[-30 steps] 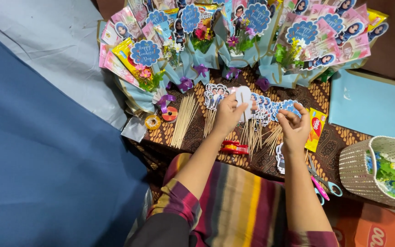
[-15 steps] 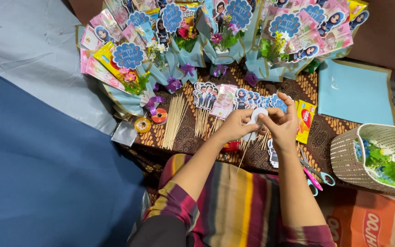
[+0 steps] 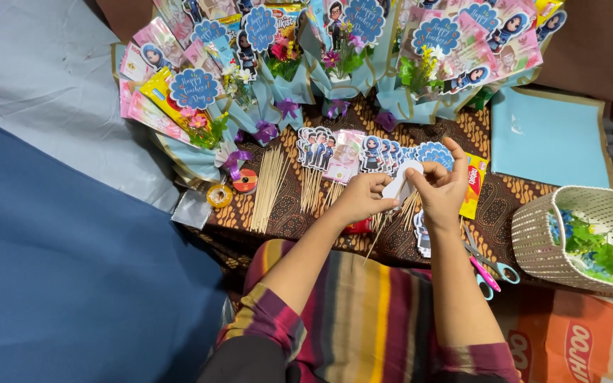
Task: Attaching decorative paper cutouts to wooden sticks to create toppers for floral bouquets.
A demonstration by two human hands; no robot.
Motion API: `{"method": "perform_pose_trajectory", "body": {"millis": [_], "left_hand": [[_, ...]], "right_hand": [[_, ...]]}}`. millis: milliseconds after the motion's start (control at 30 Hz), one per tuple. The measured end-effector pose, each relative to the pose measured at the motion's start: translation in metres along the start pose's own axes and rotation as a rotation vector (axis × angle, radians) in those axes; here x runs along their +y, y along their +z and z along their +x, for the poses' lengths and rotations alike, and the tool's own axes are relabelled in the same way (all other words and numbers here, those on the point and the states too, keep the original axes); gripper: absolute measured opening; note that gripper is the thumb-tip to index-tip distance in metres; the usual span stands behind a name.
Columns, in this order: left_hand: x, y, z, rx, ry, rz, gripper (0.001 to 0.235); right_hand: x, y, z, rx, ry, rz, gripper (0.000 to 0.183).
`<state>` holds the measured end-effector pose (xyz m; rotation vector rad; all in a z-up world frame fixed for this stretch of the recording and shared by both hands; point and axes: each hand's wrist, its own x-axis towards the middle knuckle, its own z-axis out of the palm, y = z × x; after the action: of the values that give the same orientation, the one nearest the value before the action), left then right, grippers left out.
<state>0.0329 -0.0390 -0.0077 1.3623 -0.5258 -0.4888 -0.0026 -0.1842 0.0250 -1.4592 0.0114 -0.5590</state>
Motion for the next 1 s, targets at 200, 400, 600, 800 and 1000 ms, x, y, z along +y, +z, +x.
{"method": "perform_pose_trajectory", "body": {"millis": [200, 400, 600, 800, 1000], "left_hand": [[0.005, 0.0, -0.003, -0.017, -0.013, -0.013, 0.023], [0.011, 0.002, -0.005, -0.025, -0.015, -0.036, 0.024], [0.014, 0.003, -0.005, -0.034, -0.029, -0.077, 0.025], [0.028, 0.004, -0.008, -0.025, -0.028, -0.073, 0.022], [0.019, 0.003, -0.006, -0.03, -0.015, -0.056, 0.023]], "right_hand": [[0.001, 0.001, 0.0, 0.013, 0.008, -0.017, 0.077], [0.0, 0.0, 0.0, 0.018, 0.013, -0.004, 0.078], [-0.005, -0.001, -0.001, 0.02, 0.006, 0.014, 0.075], [0.004, -0.013, 0.003, 0.036, 0.043, 0.113, 0.063], [-0.021, 0.002, -0.003, -0.019, 0.035, 0.058, 0.072]]}}
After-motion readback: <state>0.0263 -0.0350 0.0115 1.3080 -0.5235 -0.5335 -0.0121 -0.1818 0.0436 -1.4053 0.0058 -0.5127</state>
